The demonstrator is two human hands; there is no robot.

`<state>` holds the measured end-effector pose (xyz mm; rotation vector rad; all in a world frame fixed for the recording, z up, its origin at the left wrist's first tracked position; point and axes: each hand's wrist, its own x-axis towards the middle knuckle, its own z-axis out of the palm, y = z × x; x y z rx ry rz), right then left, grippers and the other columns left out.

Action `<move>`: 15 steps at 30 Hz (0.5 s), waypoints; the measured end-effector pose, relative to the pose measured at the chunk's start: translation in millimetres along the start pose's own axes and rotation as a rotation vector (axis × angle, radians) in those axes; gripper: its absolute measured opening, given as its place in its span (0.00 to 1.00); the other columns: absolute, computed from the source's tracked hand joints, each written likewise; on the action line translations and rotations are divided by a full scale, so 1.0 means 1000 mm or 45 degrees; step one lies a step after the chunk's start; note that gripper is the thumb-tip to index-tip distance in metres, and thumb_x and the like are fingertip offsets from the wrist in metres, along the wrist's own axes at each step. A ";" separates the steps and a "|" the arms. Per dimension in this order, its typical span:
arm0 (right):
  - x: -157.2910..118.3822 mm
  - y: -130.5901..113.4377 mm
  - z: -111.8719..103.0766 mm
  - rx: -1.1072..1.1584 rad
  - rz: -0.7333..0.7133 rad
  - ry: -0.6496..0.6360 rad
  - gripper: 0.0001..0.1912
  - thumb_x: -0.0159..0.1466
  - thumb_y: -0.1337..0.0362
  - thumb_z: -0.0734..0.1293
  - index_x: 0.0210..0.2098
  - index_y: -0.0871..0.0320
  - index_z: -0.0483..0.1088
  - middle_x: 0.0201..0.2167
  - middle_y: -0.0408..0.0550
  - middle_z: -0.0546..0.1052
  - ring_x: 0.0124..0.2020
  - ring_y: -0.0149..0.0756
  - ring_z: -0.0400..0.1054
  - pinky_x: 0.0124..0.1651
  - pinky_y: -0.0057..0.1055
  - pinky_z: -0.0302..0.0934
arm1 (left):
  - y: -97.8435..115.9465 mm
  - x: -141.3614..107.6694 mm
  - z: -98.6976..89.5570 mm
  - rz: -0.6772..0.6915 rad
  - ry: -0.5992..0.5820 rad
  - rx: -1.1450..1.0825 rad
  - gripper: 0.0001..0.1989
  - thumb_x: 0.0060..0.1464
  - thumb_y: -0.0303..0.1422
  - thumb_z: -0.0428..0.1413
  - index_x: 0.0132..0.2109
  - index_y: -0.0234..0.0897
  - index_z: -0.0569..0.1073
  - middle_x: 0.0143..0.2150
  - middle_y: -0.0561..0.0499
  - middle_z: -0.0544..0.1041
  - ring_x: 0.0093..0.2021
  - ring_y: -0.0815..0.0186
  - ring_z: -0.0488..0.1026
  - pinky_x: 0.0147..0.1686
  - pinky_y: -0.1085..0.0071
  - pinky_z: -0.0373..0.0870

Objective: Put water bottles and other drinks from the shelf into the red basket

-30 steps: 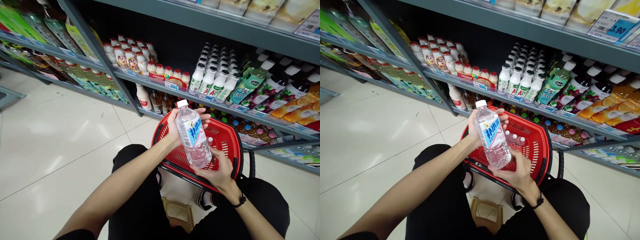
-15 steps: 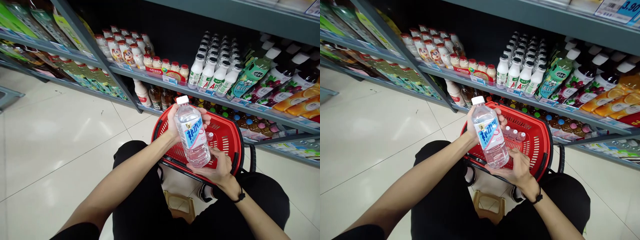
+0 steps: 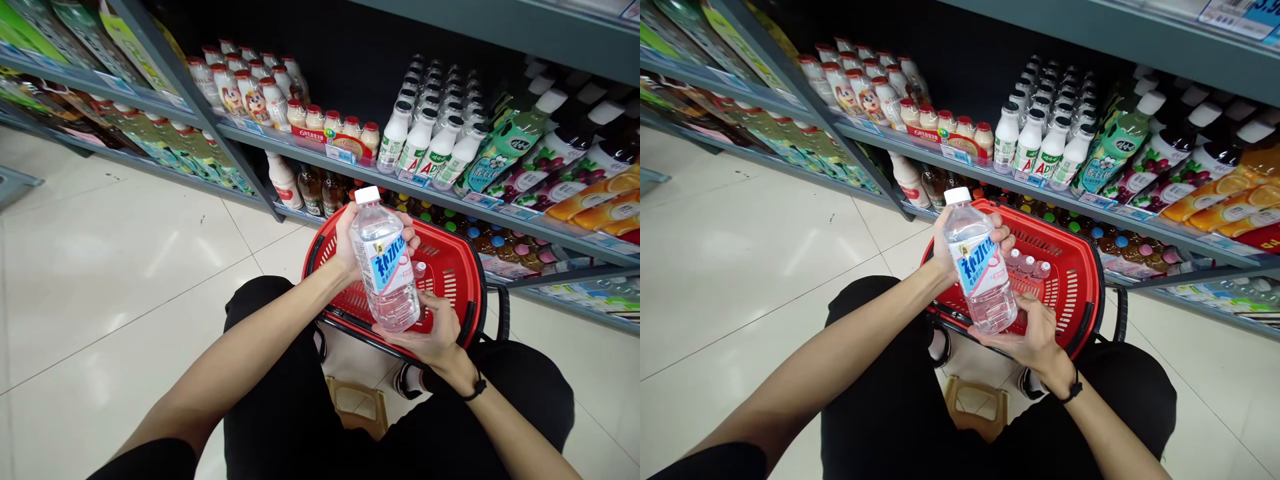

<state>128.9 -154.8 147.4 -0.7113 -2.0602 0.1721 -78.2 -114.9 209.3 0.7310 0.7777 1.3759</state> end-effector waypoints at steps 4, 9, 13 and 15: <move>0.003 -0.004 -0.002 0.057 0.034 -0.021 0.41 0.46 0.46 0.84 0.52 0.56 0.69 0.36 0.54 0.81 0.31 0.48 0.78 0.30 0.40 0.75 | 0.002 0.000 0.002 0.009 -0.012 -0.022 0.45 0.47 0.72 0.41 0.43 0.35 0.78 0.35 0.38 0.78 0.46 0.48 0.77 0.37 0.54 0.77; -0.001 -0.004 0.002 0.049 0.129 -0.026 0.40 0.46 0.45 0.84 0.49 0.55 0.67 0.35 0.52 0.79 0.32 0.46 0.78 0.30 0.39 0.75 | 0.003 -0.001 0.002 0.038 0.004 0.012 0.42 0.48 0.70 0.43 0.41 0.36 0.78 0.35 0.38 0.78 0.44 0.48 0.78 0.36 0.54 0.76; -0.001 -0.005 0.002 0.132 0.195 -0.061 0.39 0.47 0.47 0.83 0.48 0.55 0.65 0.33 0.48 0.77 0.30 0.42 0.76 0.29 0.35 0.73 | 0.001 0.000 0.000 0.067 0.011 0.026 0.42 0.49 0.69 0.44 0.42 0.36 0.79 0.35 0.38 0.78 0.43 0.49 0.77 0.36 0.55 0.75; 0.002 -0.008 0.001 0.173 0.256 -0.089 0.37 0.48 0.47 0.83 0.47 0.54 0.65 0.33 0.47 0.77 0.31 0.41 0.76 0.29 0.34 0.72 | 0.001 0.000 0.000 0.035 -0.008 -0.076 0.42 0.49 0.69 0.45 0.43 0.35 0.79 0.33 0.40 0.78 0.42 0.50 0.78 0.36 0.56 0.75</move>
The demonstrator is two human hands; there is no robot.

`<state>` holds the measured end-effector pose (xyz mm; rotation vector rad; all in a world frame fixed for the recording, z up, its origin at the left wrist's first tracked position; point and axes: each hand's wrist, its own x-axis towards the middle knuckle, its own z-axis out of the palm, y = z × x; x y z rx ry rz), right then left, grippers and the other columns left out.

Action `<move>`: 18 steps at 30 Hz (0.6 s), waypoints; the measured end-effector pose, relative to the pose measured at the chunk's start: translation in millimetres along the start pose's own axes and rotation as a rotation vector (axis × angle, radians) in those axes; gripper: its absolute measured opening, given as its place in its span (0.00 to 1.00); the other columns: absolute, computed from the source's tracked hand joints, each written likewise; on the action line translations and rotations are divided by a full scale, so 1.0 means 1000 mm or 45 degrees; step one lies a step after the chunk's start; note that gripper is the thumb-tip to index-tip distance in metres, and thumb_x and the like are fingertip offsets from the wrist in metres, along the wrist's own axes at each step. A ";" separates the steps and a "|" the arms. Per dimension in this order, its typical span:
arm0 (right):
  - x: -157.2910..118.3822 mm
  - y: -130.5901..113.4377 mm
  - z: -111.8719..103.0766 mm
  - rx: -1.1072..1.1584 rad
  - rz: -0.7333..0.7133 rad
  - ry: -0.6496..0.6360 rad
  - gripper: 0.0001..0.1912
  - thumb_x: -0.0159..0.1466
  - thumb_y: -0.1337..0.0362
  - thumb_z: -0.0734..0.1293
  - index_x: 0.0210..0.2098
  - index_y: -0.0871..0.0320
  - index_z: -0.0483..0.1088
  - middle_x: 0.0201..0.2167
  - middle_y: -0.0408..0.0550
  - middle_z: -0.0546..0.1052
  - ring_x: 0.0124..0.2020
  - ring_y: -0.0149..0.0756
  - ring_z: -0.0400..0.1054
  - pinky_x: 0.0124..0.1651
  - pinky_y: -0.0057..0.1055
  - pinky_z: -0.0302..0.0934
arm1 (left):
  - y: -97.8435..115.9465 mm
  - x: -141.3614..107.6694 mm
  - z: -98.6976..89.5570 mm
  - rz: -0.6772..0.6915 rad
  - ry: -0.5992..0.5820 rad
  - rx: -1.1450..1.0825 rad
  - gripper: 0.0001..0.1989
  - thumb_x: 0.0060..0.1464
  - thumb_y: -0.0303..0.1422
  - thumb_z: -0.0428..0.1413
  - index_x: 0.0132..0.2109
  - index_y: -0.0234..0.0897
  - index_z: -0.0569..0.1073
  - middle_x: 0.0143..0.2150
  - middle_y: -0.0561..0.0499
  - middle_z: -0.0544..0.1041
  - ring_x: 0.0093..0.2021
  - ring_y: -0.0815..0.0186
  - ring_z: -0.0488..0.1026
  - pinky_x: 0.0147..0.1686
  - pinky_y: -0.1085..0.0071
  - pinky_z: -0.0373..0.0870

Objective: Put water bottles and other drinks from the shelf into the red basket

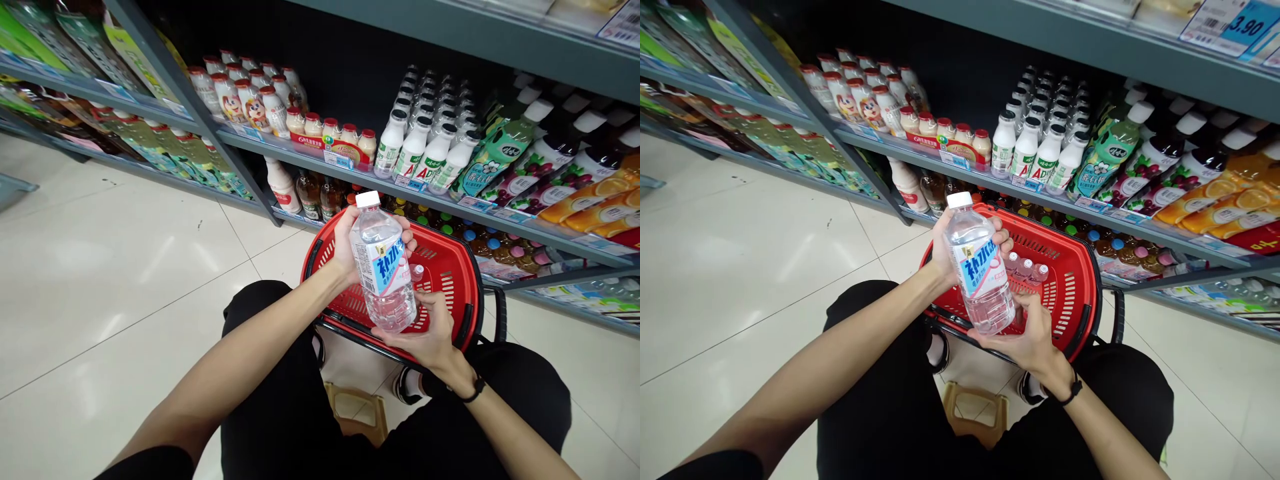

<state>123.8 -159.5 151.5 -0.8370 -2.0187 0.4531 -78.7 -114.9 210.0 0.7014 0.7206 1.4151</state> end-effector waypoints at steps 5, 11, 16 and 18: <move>0.004 -0.006 -0.002 0.090 0.150 -0.026 0.38 0.47 0.43 0.82 0.45 0.55 0.64 0.33 0.45 0.75 0.33 0.40 0.74 0.32 0.33 0.71 | 0.003 0.000 0.001 -0.160 -0.081 -0.374 0.40 0.50 0.62 0.49 0.53 0.32 0.78 0.30 0.44 0.77 0.38 0.56 0.78 0.33 0.63 0.75; 0.004 -0.006 -0.001 0.213 0.257 -0.089 0.39 0.44 0.46 0.84 0.45 0.54 0.63 0.35 0.45 0.76 0.34 0.39 0.73 0.35 0.34 0.70 | 0.008 0.001 0.003 -0.198 -0.146 -0.633 0.37 0.54 0.54 0.48 0.56 0.26 0.75 0.29 0.44 0.77 0.35 0.58 0.77 0.32 0.66 0.72; 0.005 -0.005 -0.003 0.327 0.370 -0.145 0.40 0.43 0.50 0.85 0.46 0.54 0.63 0.39 0.47 0.76 0.39 0.41 0.74 0.39 0.36 0.70 | 0.010 0.001 0.002 -0.221 -0.172 -0.661 0.36 0.53 0.50 0.50 0.57 0.24 0.75 0.30 0.42 0.78 0.35 0.57 0.77 0.33 0.66 0.73; 0.006 -0.004 -0.004 0.387 0.424 -0.186 0.39 0.44 0.54 0.86 0.46 0.53 0.64 0.41 0.47 0.76 0.41 0.42 0.74 0.42 0.36 0.70 | 0.011 0.001 0.002 -0.213 -0.194 -0.664 0.36 0.53 0.50 0.51 0.58 0.24 0.75 0.32 0.41 0.79 0.35 0.57 0.77 0.35 0.65 0.74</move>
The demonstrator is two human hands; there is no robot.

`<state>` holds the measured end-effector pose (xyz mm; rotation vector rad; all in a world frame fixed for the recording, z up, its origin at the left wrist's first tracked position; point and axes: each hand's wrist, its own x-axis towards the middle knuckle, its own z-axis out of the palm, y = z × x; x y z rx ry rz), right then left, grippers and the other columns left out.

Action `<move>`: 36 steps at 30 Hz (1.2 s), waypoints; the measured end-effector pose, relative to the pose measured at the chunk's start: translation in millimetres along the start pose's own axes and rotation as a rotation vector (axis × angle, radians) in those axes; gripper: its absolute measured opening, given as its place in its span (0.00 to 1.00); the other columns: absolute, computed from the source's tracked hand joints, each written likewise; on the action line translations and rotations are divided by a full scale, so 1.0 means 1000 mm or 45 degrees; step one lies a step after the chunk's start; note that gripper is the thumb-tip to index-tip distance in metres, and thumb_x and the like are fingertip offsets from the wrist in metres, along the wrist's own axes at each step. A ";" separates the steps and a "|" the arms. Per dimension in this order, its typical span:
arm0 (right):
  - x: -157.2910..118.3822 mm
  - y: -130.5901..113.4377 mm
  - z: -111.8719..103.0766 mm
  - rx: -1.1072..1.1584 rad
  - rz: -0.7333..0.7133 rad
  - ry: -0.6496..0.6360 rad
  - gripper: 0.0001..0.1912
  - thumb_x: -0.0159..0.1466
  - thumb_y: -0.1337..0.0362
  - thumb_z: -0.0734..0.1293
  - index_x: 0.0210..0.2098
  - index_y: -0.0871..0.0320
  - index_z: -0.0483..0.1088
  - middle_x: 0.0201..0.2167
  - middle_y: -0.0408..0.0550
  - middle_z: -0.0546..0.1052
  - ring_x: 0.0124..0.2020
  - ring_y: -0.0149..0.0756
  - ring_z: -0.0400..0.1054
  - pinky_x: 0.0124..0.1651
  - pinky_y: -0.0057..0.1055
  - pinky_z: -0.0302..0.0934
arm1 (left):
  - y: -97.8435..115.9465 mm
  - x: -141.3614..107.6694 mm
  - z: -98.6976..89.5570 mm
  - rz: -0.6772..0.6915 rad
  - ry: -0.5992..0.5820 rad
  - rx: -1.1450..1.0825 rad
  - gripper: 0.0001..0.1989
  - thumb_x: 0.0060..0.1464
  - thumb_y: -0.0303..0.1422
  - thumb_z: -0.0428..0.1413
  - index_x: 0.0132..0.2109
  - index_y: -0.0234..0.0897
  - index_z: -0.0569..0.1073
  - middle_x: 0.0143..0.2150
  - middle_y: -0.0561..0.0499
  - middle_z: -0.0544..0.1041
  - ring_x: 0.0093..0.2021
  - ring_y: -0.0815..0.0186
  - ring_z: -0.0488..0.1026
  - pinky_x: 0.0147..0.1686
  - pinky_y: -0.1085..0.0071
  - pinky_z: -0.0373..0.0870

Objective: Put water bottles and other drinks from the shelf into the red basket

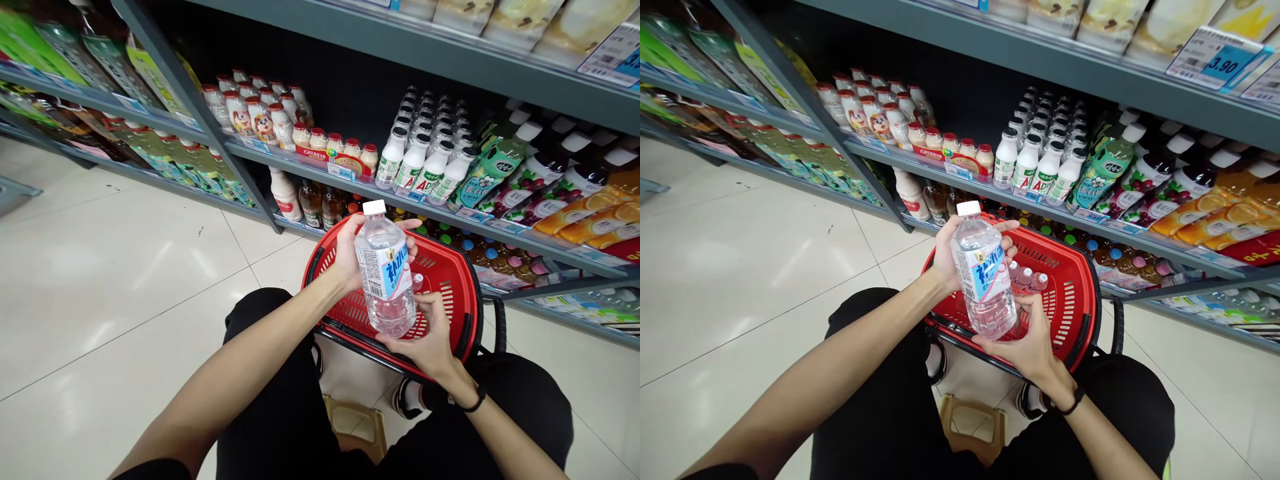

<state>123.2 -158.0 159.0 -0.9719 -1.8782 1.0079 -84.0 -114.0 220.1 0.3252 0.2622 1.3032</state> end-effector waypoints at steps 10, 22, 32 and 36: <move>0.013 0.001 0.008 0.649 0.293 -0.028 0.28 0.60 0.55 0.78 0.57 0.52 0.70 0.52 0.51 0.78 0.45 0.42 0.75 0.46 0.38 0.72 | 0.012 -0.002 0.001 0.179 0.111 0.166 0.31 0.57 0.49 0.51 0.56 0.28 0.77 0.49 0.38 0.83 0.51 0.52 0.79 0.57 0.55 0.72; 0.033 0.001 0.015 1.393 1.040 0.055 0.20 0.68 0.48 0.60 0.38 0.57 0.73 0.28 0.46 0.72 0.24 0.35 0.62 0.24 0.30 0.59 | -0.023 0.008 -0.006 0.428 0.339 0.765 0.27 0.50 0.39 0.69 0.56 0.38 0.73 0.56 0.45 0.78 0.54 0.59 0.75 0.57 0.62 0.68; 0.030 0.002 0.023 1.523 1.246 0.037 0.24 0.68 0.49 0.53 0.33 0.58 0.70 0.25 0.46 0.68 0.21 0.33 0.55 0.23 0.29 0.55 | -0.029 0.010 -0.008 0.445 0.377 1.145 0.31 0.45 0.41 0.73 0.54 0.38 0.73 0.55 0.42 0.78 0.55 0.56 0.74 0.56 0.58 0.71; 0.032 0.002 0.021 1.494 1.260 0.014 0.23 0.67 0.47 0.54 0.37 0.58 0.72 0.25 0.46 0.69 0.21 0.32 0.54 0.23 0.29 0.54 | -0.028 0.010 -0.007 0.433 0.421 1.127 0.30 0.45 0.41 0.72 0.53 0.37 0.73 0.55 0.41 0.78 0.55 0.57 0.75 0.58 0.57 0.69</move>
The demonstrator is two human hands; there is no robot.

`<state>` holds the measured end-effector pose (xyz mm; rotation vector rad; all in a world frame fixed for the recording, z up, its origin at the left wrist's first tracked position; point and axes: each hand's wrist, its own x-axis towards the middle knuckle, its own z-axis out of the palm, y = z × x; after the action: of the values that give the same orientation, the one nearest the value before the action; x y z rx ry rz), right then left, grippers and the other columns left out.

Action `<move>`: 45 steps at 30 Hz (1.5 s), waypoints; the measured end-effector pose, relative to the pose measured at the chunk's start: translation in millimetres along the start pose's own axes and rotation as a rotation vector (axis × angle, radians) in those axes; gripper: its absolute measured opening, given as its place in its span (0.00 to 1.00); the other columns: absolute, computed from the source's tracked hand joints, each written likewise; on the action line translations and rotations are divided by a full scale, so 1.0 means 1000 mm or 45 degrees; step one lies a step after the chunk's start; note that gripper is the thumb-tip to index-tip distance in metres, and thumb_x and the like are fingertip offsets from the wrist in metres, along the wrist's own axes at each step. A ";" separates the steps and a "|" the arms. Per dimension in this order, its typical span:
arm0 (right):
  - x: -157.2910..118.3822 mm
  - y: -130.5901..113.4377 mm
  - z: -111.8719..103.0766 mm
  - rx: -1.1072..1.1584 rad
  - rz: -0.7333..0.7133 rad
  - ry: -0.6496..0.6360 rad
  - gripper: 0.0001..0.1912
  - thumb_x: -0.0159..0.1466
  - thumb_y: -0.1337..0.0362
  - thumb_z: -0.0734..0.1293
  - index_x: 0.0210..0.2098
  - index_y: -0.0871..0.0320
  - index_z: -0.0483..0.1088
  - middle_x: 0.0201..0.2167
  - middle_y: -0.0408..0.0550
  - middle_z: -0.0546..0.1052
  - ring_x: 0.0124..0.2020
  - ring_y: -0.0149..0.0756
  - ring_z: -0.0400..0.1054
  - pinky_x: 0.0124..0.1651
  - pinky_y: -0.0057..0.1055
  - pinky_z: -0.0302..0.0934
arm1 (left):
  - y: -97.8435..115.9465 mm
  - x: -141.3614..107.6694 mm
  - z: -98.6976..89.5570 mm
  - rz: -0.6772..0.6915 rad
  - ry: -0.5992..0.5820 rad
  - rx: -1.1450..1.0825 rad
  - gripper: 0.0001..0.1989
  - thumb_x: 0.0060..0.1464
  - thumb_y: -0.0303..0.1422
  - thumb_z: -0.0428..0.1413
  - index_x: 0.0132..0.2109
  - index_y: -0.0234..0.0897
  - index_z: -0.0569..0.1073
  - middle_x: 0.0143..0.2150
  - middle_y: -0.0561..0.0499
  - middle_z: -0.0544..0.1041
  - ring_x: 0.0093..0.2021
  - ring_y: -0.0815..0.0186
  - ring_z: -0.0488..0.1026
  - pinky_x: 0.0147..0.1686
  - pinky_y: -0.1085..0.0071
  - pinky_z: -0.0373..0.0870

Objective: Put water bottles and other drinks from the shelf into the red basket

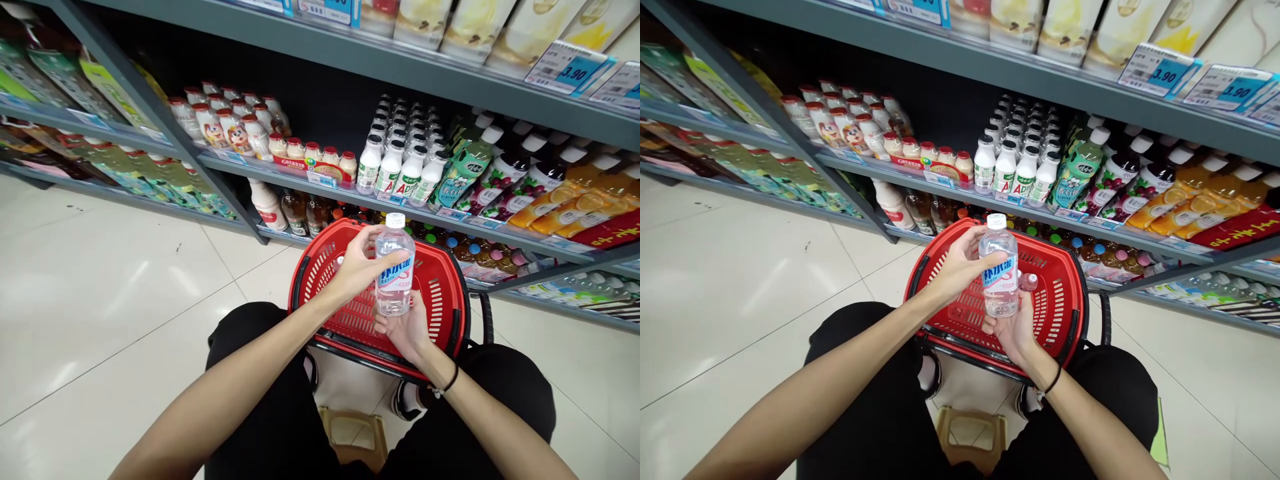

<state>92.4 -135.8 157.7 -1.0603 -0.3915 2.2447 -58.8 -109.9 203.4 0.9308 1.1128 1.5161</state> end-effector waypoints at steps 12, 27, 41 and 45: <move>0.006 -0.017 -0.002 -0.185 -0.168 -0.046 0.21 0.69 0.45 0.59 0.33 0.55 0.68 0.22 0.41 0.66 0.20 0.31 0.56 0.22 0.27 0.55 | -0.007 0.032 -0.030 -0.112 -0.007 -0.008 0.21 0.54 0.45 0.65 0.47 0.35 0.77 0.49 0.43 0.80 0.48 0.59 0.76 0.53 0.60 0.70; 0.006 -0.021 -0.019 -0.388 0.006 0.013 0.29 0.70 0.49 0.52 0.39 0.62 0.77 0.33 0.60 0.82 0.20 0.36 0.66 0.30 0.36 0.70 | -0.025 0.041 -0.029 -0.021 0.019 0.200 0.23 0.49 0.49 0.68 0.43 0.35 0.77 0.43 0.42 0.80 0.42 0.60 0.75 0.47 0.62 0.68; 0.011 -0.020 -0.023 -0.623 0.003 -0.038 0.34 0.70 0.44 0.49 0.36 0.61 0.78 0.23 0.55 0.78 0.16 0.36 0.61 0.22 0.34 0.65 | -0.012 0.030 -0.045 0.029 -0.054 0.297 0.18 0.51 0.45 0.67 0.40 0.34 0.79 0.39 0.42 0.79 0.42 0.57 0.74 0.46 0.59 0.68; 0.018 -0.020 -0.033 -0.641 -0.005 0.019 0.32 0.69 0.43 0.52 0.37 0.61 0.77 0.23 0.53 0.77 0.16 0.36 0.62 0.23 0.34 0.66 | -0.009 0.027 -0.048 0.016 -0.169 0.258 0.18 0.49 0.43 0.67 0.42 0.35 0.81 0.38 0.43 0.80 0.43 0.56 0.74 0.47 0.59 0.68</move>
<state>117.4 -108.3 135.8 -1.3166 -0.9868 2.1844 -107.0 -91.9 181.7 1.1613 1.1800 1.3481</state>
